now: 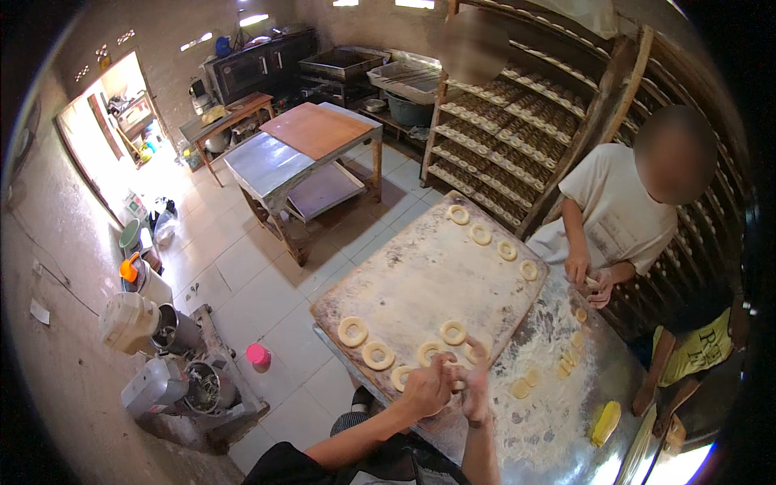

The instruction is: The person shapes small pieces of dough into rings by hand and places them on a wooden board. Another person works alongside, also shaping dough and arranging it on the board.

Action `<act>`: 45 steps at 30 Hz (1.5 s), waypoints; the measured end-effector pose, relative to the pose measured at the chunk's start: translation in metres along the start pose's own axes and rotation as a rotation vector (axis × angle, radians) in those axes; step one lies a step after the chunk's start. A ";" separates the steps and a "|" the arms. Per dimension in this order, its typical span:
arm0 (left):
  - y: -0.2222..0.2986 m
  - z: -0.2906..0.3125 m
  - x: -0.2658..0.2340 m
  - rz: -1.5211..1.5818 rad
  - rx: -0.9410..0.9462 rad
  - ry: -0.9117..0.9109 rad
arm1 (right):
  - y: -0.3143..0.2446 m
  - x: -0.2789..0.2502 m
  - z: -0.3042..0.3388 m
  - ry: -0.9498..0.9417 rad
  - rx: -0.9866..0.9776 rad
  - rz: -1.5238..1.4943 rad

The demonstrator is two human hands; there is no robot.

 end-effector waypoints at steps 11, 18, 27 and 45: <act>-0.064 -0.043 -0.134 -0.057 0.013 0.258 | 0.015 0.138 -0.078 -0.057 0.348 -0.375; -0.086 -0.052 -0.172 -0.063 -0.024 0.299 | 0.015 0.186 -0.105 -0.216 -0.008 -0.093; -0.108 -0.073 -0.204 -0.022 -0.190 0.356 | 0.052 0.228 -0.137 -0.242 0.354 -0.278; -0.195 -0.080 -0.236 -0.623 -0.435 0.098 | 0.081 0.262 -0.162 -0.583 0.077 0.929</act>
Point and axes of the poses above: each hand's wrist, its own z-axis away from the middle knuckle, its own x-axis out of the palm, y = z × x, the point moved 5 cm from there along -z, towards the middle knuckle, and after that the axes turned 6 degrees about -x, right-handed, at the moved point
